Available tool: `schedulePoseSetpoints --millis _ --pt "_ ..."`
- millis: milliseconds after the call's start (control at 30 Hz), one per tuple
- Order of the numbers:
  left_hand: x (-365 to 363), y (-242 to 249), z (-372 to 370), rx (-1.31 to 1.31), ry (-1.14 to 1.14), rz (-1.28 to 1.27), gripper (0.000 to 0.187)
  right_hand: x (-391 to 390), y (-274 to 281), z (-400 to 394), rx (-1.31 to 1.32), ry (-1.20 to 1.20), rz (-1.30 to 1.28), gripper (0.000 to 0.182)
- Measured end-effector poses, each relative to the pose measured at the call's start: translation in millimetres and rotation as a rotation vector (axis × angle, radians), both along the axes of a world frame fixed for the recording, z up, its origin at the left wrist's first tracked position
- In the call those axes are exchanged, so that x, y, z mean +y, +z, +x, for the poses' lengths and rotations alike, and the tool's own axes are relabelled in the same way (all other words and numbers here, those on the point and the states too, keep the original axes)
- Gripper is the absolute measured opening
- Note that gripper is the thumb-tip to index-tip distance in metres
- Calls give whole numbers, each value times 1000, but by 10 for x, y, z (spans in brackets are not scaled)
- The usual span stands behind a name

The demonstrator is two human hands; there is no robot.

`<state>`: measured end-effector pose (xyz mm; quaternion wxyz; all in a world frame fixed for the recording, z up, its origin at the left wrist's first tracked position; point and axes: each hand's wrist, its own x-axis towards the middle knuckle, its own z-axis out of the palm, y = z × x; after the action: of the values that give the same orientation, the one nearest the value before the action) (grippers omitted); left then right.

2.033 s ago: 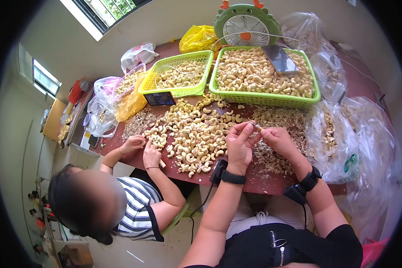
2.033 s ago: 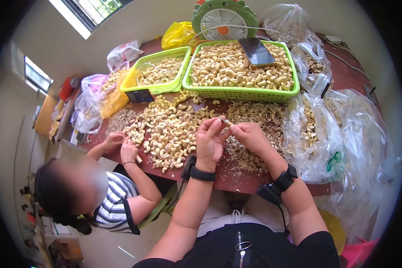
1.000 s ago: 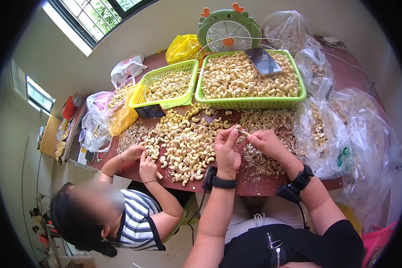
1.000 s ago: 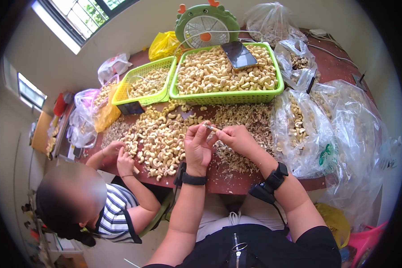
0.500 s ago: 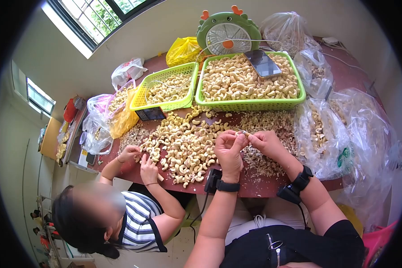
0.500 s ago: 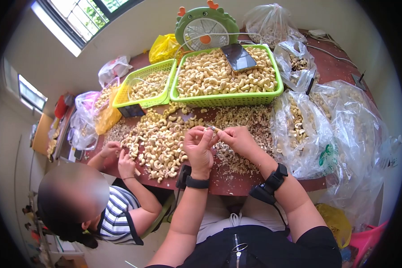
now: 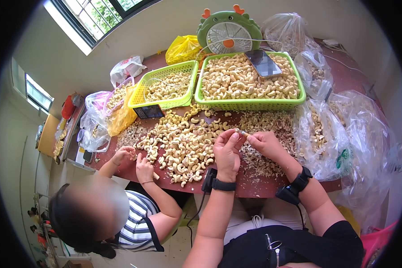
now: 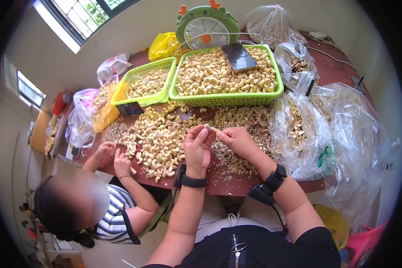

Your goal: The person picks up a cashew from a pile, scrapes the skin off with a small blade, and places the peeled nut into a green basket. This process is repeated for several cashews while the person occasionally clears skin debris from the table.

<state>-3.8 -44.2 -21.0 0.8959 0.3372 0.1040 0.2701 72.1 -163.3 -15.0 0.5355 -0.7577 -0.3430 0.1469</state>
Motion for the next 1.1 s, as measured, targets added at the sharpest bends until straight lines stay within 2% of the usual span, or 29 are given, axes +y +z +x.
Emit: schedulePoseSetpoints --millis 67,400,600,767,1100 --pt "2 26 -6 9 -15 -89 12 2 -6 6 -4 10 -34 36" --pt "27 23 -8 59 -28 -139 13 13 2 -11 -43 26 -64 36" --pt "25 30 -10 60 -105 -131 17 -6 34 -27 97 15 -71 34" --pt "35 5 -9 72 -91 -115 14 -6 -5 -11 -30 23 -54 33" --pt "39 -31 -2 74 -79 -113 15 -11 17 -17 -22 19 -75 35"
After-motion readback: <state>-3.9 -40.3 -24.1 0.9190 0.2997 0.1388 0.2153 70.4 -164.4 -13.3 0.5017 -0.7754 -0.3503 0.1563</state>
